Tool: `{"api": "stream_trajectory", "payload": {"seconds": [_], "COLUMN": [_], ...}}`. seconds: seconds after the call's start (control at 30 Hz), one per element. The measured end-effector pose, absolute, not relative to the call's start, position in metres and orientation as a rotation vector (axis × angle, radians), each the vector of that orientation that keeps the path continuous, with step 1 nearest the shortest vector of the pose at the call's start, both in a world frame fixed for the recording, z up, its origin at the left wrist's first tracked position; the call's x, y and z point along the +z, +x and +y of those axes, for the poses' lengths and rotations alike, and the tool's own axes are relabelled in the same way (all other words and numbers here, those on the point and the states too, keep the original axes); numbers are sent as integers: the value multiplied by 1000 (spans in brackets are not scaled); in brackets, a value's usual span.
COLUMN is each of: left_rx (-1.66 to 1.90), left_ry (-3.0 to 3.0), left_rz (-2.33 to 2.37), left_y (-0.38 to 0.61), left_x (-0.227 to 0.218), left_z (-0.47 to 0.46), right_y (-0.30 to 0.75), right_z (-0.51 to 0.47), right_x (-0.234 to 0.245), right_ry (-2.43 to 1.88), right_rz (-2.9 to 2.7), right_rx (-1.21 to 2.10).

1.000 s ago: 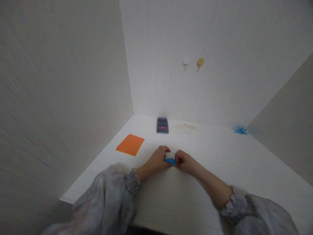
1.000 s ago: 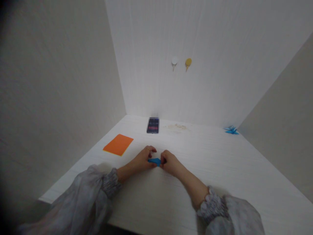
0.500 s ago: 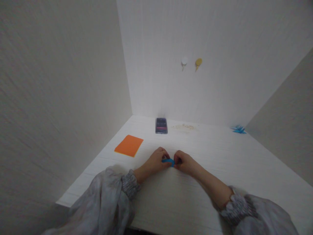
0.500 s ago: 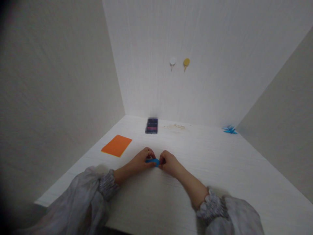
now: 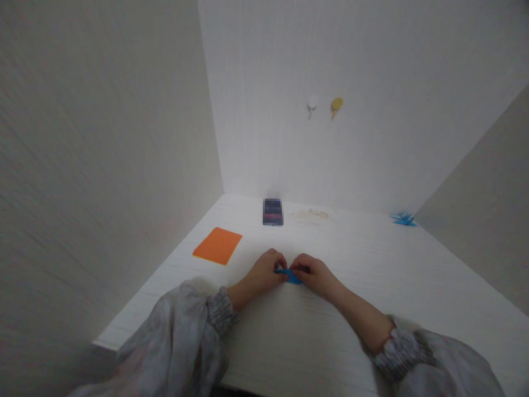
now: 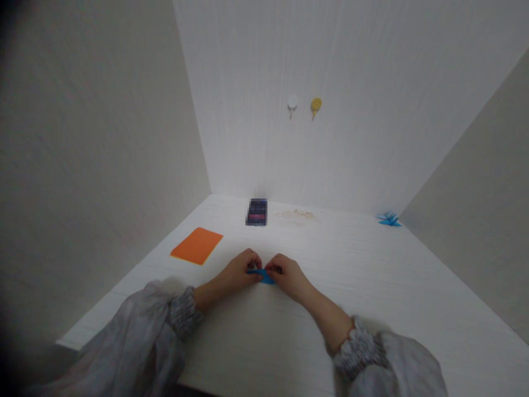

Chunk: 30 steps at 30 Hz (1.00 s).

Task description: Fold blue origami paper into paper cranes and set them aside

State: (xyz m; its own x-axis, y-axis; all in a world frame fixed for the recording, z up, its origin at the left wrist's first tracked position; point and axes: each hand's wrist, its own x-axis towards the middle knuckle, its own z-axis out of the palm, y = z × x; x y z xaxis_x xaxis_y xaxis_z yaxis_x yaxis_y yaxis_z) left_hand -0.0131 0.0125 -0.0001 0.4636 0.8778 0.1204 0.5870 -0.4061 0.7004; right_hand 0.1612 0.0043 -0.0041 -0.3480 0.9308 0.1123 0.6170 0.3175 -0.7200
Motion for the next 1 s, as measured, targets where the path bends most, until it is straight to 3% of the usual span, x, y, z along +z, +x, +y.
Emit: {"api": "stream_trajectory", "payload": {"seconds": [1.0], "left_rx": [612], "left_ry": [2519], "left_rz": [1013], "left_y": [-23], "left_x": [5], "left_z": [6], "right_y": [172], "right_z": [-6], "right_x": [5], "right_ry": [-977], "right_rz": [-2459], "right_rx": [570]}}
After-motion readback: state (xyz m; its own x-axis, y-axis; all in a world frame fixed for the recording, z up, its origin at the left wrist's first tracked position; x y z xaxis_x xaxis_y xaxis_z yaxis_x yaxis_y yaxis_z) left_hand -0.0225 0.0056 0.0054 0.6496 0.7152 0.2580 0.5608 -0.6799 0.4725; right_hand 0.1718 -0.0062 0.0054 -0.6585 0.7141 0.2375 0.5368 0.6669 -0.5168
